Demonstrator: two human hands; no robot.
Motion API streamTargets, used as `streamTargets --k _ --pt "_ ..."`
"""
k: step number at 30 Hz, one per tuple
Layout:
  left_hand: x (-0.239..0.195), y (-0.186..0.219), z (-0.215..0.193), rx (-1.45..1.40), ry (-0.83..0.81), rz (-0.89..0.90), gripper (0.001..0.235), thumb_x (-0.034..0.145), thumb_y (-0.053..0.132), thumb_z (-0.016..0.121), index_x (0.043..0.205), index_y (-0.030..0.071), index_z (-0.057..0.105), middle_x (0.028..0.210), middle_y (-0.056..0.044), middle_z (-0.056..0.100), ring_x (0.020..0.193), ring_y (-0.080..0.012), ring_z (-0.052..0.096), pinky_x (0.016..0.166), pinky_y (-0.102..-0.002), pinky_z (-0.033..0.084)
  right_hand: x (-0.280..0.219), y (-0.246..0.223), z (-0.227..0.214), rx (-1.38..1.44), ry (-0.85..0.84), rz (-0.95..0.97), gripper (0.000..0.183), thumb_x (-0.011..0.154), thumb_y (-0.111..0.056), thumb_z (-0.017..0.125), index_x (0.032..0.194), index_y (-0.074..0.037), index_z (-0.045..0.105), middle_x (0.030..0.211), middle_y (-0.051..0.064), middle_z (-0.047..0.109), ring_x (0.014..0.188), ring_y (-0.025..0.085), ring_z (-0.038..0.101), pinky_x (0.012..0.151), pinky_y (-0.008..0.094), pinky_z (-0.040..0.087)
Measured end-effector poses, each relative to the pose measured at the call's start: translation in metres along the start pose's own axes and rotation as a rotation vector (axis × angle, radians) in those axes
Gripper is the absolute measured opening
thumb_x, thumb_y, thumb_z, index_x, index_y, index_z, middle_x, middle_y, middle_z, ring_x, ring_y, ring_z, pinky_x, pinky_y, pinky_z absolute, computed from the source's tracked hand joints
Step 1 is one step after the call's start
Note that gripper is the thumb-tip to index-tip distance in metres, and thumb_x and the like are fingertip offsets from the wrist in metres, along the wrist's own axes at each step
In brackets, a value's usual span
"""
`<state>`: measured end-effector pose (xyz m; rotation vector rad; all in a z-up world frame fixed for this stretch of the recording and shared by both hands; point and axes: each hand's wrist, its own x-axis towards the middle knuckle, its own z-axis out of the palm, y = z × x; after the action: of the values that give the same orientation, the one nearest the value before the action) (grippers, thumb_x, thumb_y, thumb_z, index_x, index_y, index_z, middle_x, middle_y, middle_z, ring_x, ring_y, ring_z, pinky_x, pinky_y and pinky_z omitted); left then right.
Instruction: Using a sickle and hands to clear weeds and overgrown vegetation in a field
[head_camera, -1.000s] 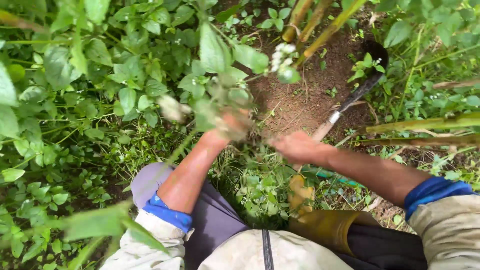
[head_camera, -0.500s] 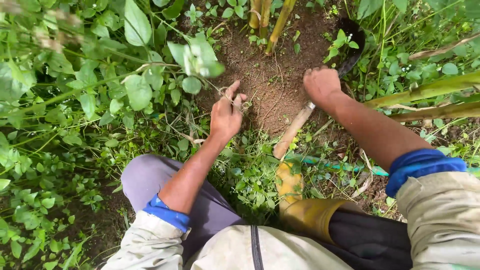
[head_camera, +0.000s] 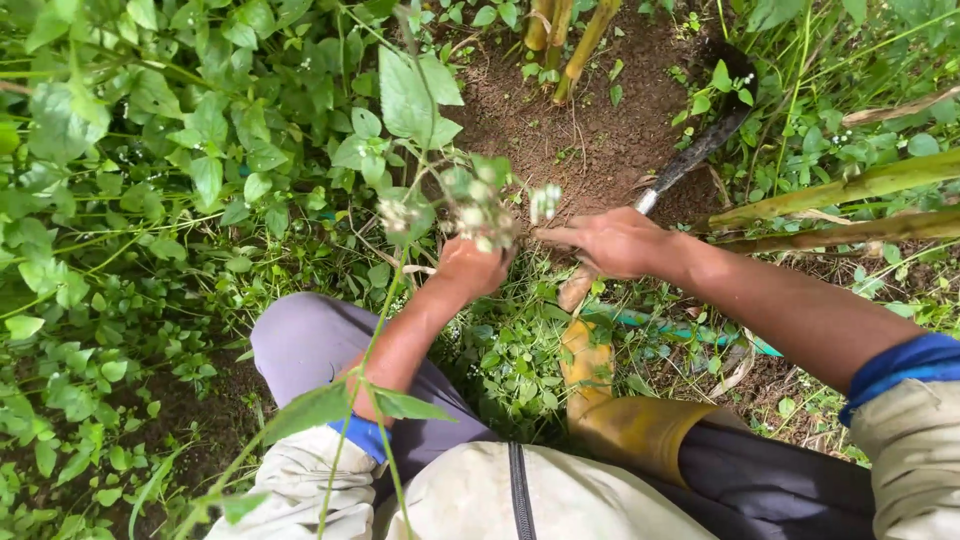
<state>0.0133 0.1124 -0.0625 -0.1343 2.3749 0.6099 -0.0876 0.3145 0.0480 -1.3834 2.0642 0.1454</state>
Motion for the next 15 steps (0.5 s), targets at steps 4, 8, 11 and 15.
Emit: streamTargets --k 4,8,11,15 --pt "-0.043 0.016 -0.022 -0.134 0.052 0.048 0.051 0.104 0.036 0.050 0.133 -0.006 0.045 0.087 -0.013 0.063 0.070 -0.0188 0.063 0.058 -0.031 0.052 0.006 0.049 0.051 -0.179 0.062 0.059 0.045 0.107 -0.030 0.044 0.148 -0.010 0.039 0.088 0.003 0.067 0.050 0.007 0.052 0.046 0.017 0.049" --pt "-0.088 0.036 -0.062 -0.330 0.125 0.091 0.070 0.101 0.064 0.041 0.115 -0.004 0.056 0.082 -0.015 0.062 0.061 -0.0197 0.057 0.052 -0.030 0.051 -0.006 0.052 0.042 0.036 -0.249 0.590 0.053 0.112 -0.035 0.030 0.095 -0.006 0.071 0.069 0.003 0.064 0.051 0.011 0.057 0.053 0.025 0.056" --pt "-0.072 0.026 -0.050 -0.545 0.419 0.243 0.070 0.106 0.057 0.033 0.122 -0.005 0.060 0.089 -0.015 0.074 0.095 -0.0343 0.073 0.086 -0.053 0.056 0.004 0.088 0.091 0.267 -0.140 0.626 0.082 0.111 -0.057 0.020 0.100 0.005 0.072 0.069 0.013 0.068 0.051 0.019 0.064 0.066 0.036 0.061" --pt "-0.033 -0.006 -0.029 -0.602 0.483 0.177 0.064 0.108 0.052 0.033 0.121 -0.003 0.063 0.089 -0.006 0.077 0.095 -0.0257 0.074 0.090 -0.050 0.055 0.009 0.079 0.110 0.593 0.022 0.682 0.087 0.106 -0.070 0.032 0.127 0.010 0.062 0.080 0.019 0.073 0.063 0.026 0.070 0.066 0.045 0.059"
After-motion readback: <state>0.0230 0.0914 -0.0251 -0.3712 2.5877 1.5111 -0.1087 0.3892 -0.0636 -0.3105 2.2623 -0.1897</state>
